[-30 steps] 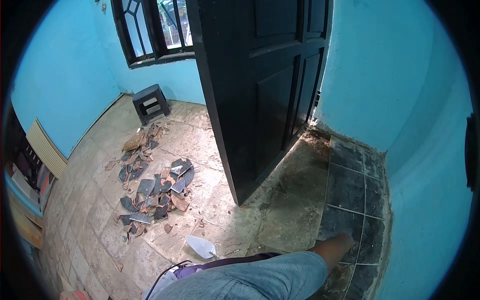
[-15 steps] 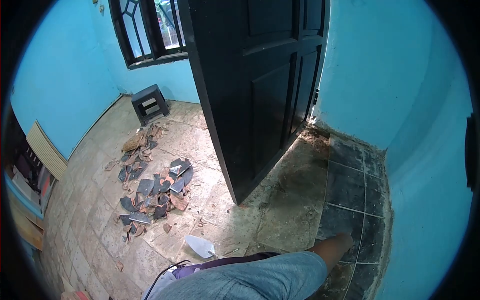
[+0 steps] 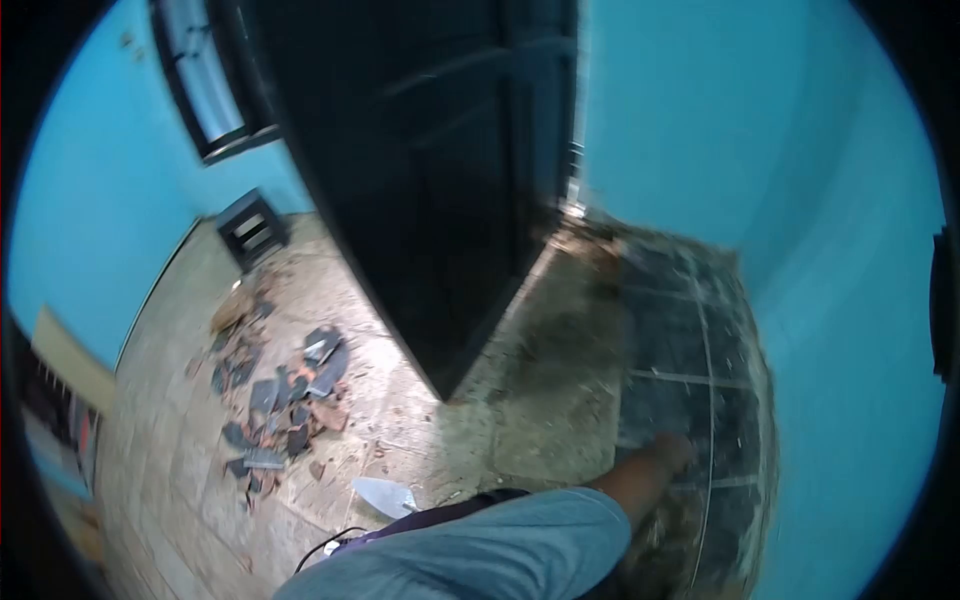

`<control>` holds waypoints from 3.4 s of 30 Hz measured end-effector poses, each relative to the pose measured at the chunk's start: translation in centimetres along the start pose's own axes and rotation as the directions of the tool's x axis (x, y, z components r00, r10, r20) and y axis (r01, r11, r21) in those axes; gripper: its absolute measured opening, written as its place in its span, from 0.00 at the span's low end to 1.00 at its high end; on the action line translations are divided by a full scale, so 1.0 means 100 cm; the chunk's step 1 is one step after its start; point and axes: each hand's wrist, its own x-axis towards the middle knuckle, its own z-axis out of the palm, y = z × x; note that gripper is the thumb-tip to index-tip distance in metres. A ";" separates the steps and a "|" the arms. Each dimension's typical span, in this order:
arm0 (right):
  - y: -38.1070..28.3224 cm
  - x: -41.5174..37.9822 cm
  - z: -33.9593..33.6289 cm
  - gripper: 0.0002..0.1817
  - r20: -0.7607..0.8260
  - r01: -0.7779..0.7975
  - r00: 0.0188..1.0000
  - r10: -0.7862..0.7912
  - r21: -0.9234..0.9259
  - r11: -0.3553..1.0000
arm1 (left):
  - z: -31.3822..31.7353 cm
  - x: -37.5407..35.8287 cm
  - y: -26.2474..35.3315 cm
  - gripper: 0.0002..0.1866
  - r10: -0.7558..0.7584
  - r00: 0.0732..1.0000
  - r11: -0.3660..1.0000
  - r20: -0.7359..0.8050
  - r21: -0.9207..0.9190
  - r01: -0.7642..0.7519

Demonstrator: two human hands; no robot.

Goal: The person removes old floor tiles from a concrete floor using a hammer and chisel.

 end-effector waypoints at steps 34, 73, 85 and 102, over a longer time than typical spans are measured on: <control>-0.004 -0.061 0.153 0.22 -0.289 -0.023 0.695 0.659 0.906 0.423 | 0.154 -0.024 0.171 0.33 0.490 0.730 0.743 0.477 0.209 -0.635; 0.040 -0.002 0.015 0.13 -0.129 0.286 0.586 0.800 0.957 -0.055 | 0.167 0.027 0.161 0.14 0.508 0.782 0.782 0.361 0.188 -0.595; 0.102 -0.070 -0.009 0.09 -0.144 0.648 -0.086 0.986 0.744 0.165 | 0.178 0.032 0.156 0.14 0.508 0.777 0.769 0.373 0.211 -0.604; 0.056 -0.041 0.051 0.12 0.050 0.198 0.610 0.791 0.957 -0.213 | 0.176 -0.002 0.141 0.19 0.561 0.703 0.703 0.436 0.198 -0.683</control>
